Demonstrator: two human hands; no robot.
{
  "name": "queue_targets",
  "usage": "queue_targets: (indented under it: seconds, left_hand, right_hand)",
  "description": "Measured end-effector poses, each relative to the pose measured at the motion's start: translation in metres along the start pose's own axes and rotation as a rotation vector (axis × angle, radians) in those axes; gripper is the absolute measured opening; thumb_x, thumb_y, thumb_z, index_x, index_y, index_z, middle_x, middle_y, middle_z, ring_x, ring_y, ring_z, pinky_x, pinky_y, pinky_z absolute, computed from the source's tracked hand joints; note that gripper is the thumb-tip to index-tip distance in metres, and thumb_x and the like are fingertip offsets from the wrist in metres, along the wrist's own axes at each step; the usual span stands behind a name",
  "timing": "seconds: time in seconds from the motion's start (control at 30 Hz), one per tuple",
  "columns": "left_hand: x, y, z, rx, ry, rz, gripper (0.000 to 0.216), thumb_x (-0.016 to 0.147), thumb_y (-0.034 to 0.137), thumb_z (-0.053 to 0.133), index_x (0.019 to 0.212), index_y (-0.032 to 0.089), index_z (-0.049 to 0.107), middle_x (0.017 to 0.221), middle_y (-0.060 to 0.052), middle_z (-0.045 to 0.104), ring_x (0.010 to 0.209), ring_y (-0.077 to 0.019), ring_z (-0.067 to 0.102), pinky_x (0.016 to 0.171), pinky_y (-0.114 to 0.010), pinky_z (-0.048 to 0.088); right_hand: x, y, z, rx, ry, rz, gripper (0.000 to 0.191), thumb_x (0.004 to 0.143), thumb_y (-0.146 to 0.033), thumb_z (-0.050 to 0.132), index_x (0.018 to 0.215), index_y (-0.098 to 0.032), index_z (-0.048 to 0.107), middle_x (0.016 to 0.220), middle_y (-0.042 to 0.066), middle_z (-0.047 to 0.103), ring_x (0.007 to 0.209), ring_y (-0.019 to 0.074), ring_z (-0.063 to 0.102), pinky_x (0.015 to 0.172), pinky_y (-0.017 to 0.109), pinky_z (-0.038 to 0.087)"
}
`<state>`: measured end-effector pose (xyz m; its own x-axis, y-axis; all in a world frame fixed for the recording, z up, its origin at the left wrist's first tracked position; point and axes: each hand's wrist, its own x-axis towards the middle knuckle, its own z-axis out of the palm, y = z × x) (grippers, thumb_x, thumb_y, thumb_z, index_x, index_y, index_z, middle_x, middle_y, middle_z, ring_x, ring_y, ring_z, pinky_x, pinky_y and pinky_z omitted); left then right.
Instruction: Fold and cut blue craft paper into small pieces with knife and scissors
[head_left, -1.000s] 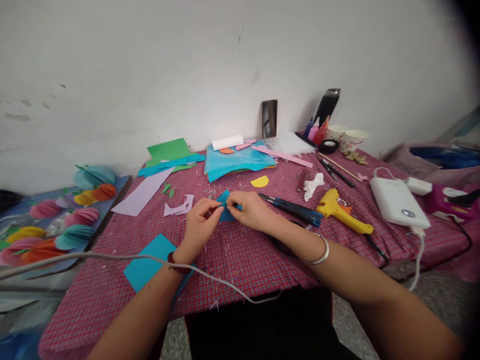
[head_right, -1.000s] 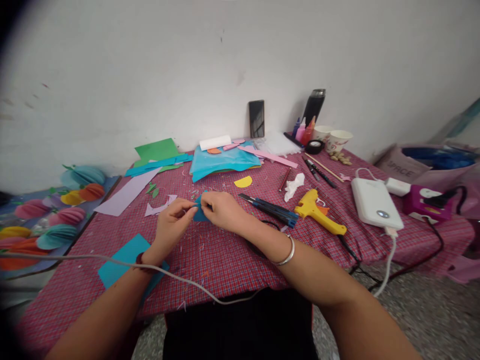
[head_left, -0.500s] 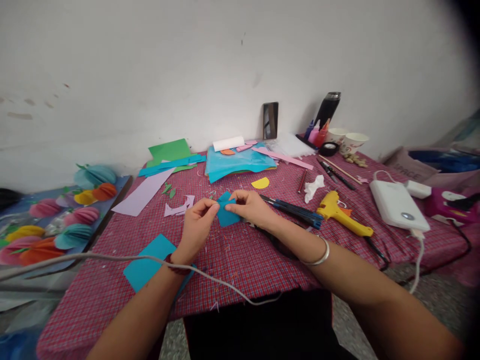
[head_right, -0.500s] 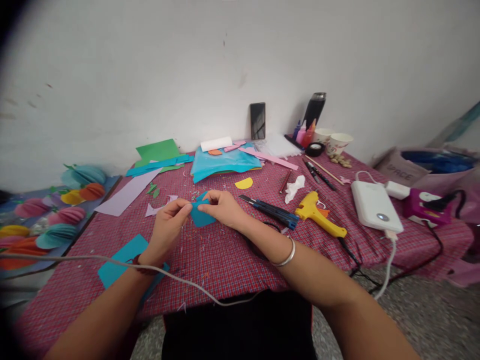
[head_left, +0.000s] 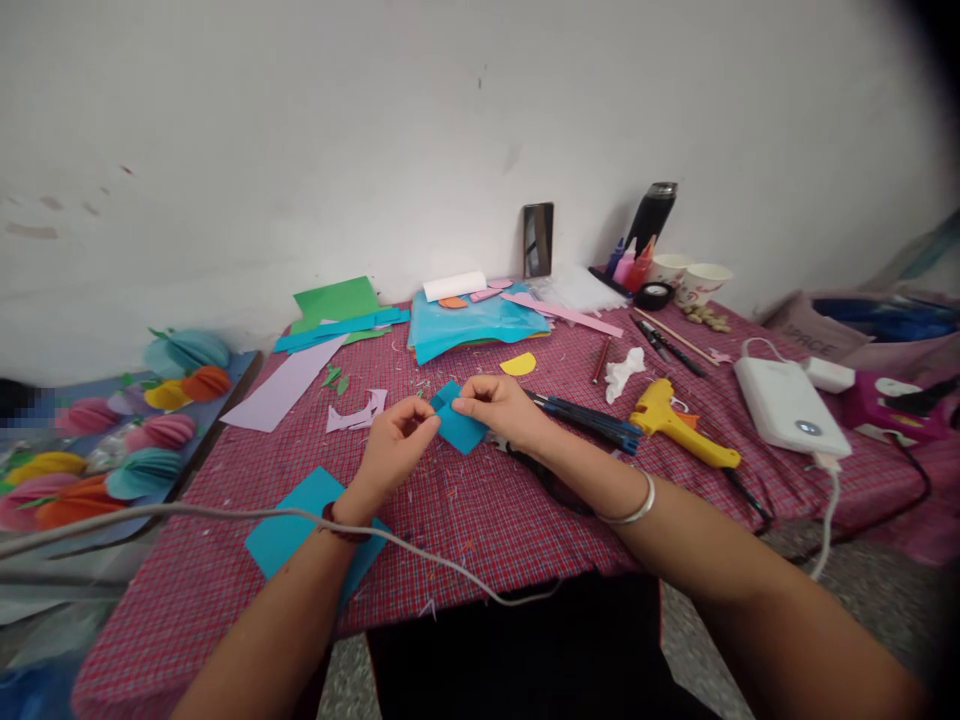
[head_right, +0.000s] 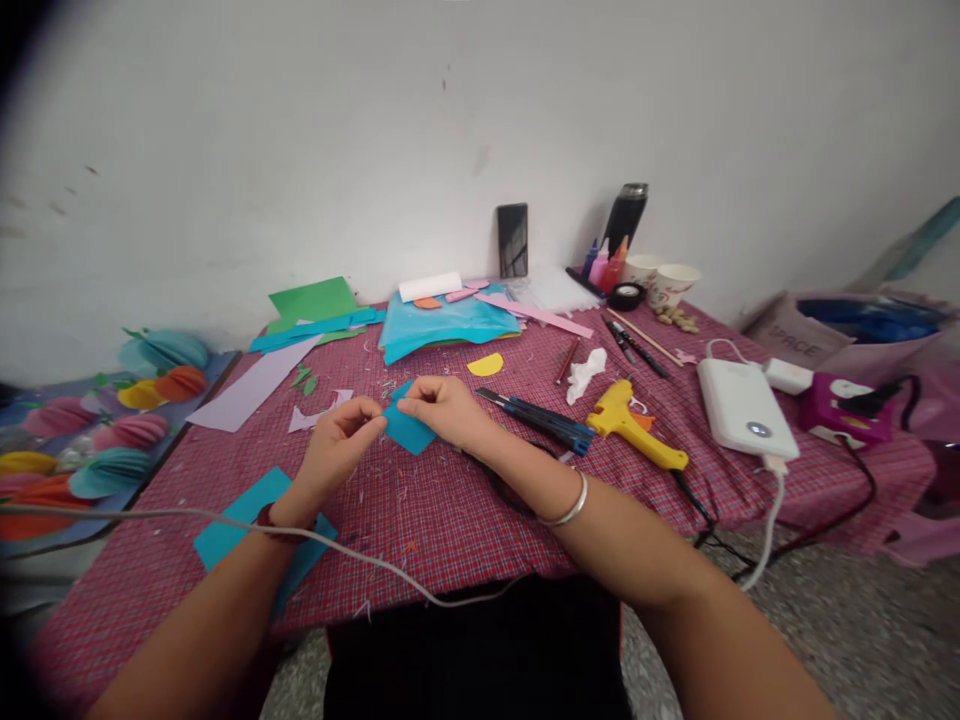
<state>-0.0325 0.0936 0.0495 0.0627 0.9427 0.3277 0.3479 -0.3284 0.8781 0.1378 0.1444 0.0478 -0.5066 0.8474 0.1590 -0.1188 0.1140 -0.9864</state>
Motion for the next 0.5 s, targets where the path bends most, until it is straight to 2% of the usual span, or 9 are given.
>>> queue_targets:
  seconds: [0.13, 0.2, 0.27, 0.33, 0.4, 0.5]
  left_hand:
    - [-0.001, -0.002, 0.003, 0.0, -0.173, -0.105, 0.035, 0.078, 0.038, 0.062, 0.055, 0.017, 0.046, 0.054, 0.005, 0.037, 0.053, -0.0086, 0.033, 0.051, -0.023, 0.027]
    - [-0.002, -0.003, 0.007, -0.133, -0.208, -0.199, 0.037, 0.078, 0.043, 0.061, 0.056, 0.016, 0.048, 0.053, 0.005, 0.039, 0.05, -0.008, 0.033, 0.049, -0.022, 0.027]
    - [-0.004, -0.003, 0.011, -0.334, -0.177, -0.303, 0.034, 0.077, 0.045, 0.062, 0.061, 0.016, 0.053, 0.054, 0.004, 0.045, 0.049, -0.0078, 0.036, 0.048, -0.022, 0.03]
    - [-0.004, -0.001, 0.015, -0.48, -0.094, -0.38, 0.031, 0.073, 0.044, 0.065, 0.064, 0.016, 0.056, 0.054, 0.005, 0.047, 0.046, -0.0071, 0.036, 0.045, -0.021, 0.03]
    - [-0.004, 0.0, 0.018, -0.527, -0.002, -0.412, 0.031, 0.07, 0.042, 0.068, 0.062, 0.016, 0.055, 0.05, 0.006, 0.045, 0.042, -0.006, 0.033, 0.042, -0.02, 0.026]
    - [-0.004, 0.0, 0.019, -0.464, 0.102, -0.373, 0.032, 0.07, 0.04, 0.067, 0.055, 0.016, 0.051, 0.047, 0.006, 0.042, 0.042, -0.006, 0.032, 0.041, -0.02, 0.026]
  right_hand:
    - [-0.003, -0.002, 0.001, -0.013, -0.07, 0.059, 0.028, 0.071, -0.034, 0.067, 0.058, -0.017, 0.049, 0.05, -0.006, 0.045, 0.046, 0.0056, 0.036, 0.044, 0.02, 0.027]
    - [-0.003, -0.002, 0.002, 0.031, -0.089, 0.142, 0.031, 0.072, -0.035, 0.067, 0.057, -0.017, 0.048, 0.048, -0.008, 0.042, 0.043, 0.005, 0.033, 0.042, 0.02, 0.025]
    - [-0.002, 0.0, 0.003, 0.096, -0.109, 0.235, 0.033, 0.074, -0.038, 0.067, 0.057, -0.017, 0.047, 0.046, -0.008, 0.041, 0.042, 0.0047, 0.031, 0.041, 0.02, 0.024]
    - [-0.002, 0.002, 0.003, 0.148, -0.133, 0.3, 0.034, 0.073, -0.041, 0.068, 0.058, -0.016, 0.05, 0.049, -0.006, 0.046, 0.043, 0.0051, 0.036, 0.042, 0.02, 0.029]
    - [-0.002, 0.003, 0.004, 0.163, -0.166, 0.323, 0.034, 0.073, -0.043, 0.069, 0.06, -0.016, 0.053, 0.053, -0.004, 0.052, 0.047, 0.0061, 0.043, 0.046, 0.02, 0.035]
    - [-0.004, 0.004, 0.006, 0.12, -0.232, 0.343, 0.034, 0.077, -0.045, 0.066, 0.063, -0.016, 0.055, 0.056, -0.002, 0.056, 0.049, 0.0074, 0.049, 0.049, 0.021, 0.04]
